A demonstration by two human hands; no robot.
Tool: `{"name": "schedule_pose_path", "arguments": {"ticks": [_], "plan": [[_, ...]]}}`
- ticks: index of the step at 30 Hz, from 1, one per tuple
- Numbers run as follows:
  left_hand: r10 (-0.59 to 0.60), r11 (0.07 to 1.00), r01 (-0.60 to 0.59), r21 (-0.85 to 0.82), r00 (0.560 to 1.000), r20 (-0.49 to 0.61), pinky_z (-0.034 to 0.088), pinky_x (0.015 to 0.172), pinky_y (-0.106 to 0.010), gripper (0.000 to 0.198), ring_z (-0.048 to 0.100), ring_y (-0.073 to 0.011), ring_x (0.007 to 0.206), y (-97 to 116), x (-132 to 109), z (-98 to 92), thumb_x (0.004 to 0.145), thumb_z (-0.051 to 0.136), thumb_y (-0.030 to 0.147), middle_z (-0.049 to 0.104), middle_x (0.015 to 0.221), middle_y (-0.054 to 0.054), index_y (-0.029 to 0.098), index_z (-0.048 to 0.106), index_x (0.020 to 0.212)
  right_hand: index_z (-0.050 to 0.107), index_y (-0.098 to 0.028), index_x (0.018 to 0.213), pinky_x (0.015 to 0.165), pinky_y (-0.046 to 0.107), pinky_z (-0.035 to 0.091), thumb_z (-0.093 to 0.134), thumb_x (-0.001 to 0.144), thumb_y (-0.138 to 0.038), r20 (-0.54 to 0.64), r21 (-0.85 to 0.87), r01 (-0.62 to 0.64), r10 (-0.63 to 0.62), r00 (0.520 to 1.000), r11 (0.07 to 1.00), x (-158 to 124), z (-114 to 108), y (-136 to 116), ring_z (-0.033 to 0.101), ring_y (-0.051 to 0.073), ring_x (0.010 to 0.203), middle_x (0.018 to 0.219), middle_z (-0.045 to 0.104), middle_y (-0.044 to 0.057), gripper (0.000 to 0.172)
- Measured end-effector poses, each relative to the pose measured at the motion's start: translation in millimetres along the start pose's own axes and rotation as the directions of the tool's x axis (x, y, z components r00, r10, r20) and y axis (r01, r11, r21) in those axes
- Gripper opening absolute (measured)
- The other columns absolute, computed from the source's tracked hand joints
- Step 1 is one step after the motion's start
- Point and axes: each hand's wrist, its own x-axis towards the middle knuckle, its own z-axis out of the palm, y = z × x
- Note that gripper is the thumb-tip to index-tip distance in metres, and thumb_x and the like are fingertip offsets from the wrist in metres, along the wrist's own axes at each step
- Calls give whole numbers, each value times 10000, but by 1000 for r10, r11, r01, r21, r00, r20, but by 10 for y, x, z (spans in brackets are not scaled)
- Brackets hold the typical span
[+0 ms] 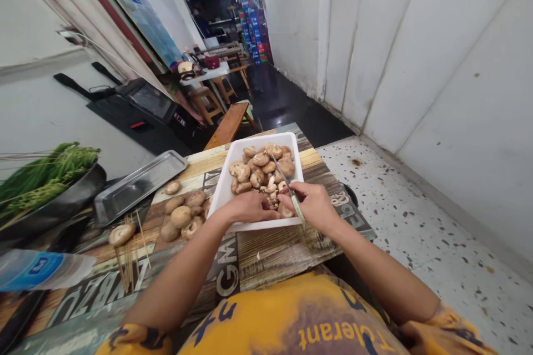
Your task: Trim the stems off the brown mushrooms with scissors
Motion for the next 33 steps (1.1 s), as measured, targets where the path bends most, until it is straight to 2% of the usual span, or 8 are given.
{"name": "schedule_pose_path", "arguments": {"ticks": [5,11,13,15,18,21,25,33], "plan": [[159,987,-155,-44,979,125,347,559,-245,532,581,-164,667,-136,98,-26,760,507,650,694,761,-47,177,720,877,706,-129,846,457,225,388,679,730,-480,3,21,-25,25,1000,999,-52,-60,41,442,95,445,492,517,-37,371],[268,905,-233,-355,962,52,435,690,-247,466,612,-169,771,-316,-41,-15,790,569,558,699,931,-48,187,685,1047,715,-153,863,506,230,387,647,776,-465,-8,-85,15,-16,1000,996,-62,-124,111,473,99,478,547,579,-28,330],[201,740,-177,-649,979,-37,471,664,-256,479,617,-162,740,-330,-109,6,786,594,551,685,922,-55,174,652,1076,721,-161,888,528,237,384,641,783,-467,-25,-219,61,-68,997,974,-69,-160,107,508,113,519,616,638,-5,333],[124,421,-177,-889,983,-137,495,653,-258,446,629,-155,738,-312,-178,35,784,627,518,680,935,-65,165,630,1057,722,-165,932,576,252,387,636,793,-446,-36,-407,129,-157,987,904,-80,-192,85,553,139,591,711,693,27,325],[54,-13,-209,-978,976,-209,507,641,-250,374,657,-162,760,-237,-271,65,785,665,458,693,939,-88,146,631,988,707,-168,976,667,279,371,583,846,-371,34,-653,259,-315,949,711,-105,-214,21,578,160,651,758,716,47,271],[-12,-212,-251,-944,967,-255,532,685,-270,342,679,-189,833,-148,-342,64,795,673,417,709,949,-95,145,638,1000,687,-157,968,689,292,323,534,873,-310,154,-793,352,-395,905,497,-124,-205,-74,556,154,618,712,696,47,236],[-72,-246,-360,-900,933,-353,548,791,-322,294,688,-200,865,-69,-396,57,793,683,396,719,893,-77,135,650,924,667,-142,875,679,314,273,513,864,-269,248,-880,362,-354,902,307,-90,-185,-234,533,163,606,680,664,63,200],[-81,-121,-471,-874,882,-464,558,806,-329,321,684,-190,835,-23,-386,95,788,682,420,710,829,-62,121,662,901,642,-124,817,656,328,265,487,863,-207,423,-878,452,-187,887,157,108,-250,-457,526,165,586,680,654,95,182]]}}
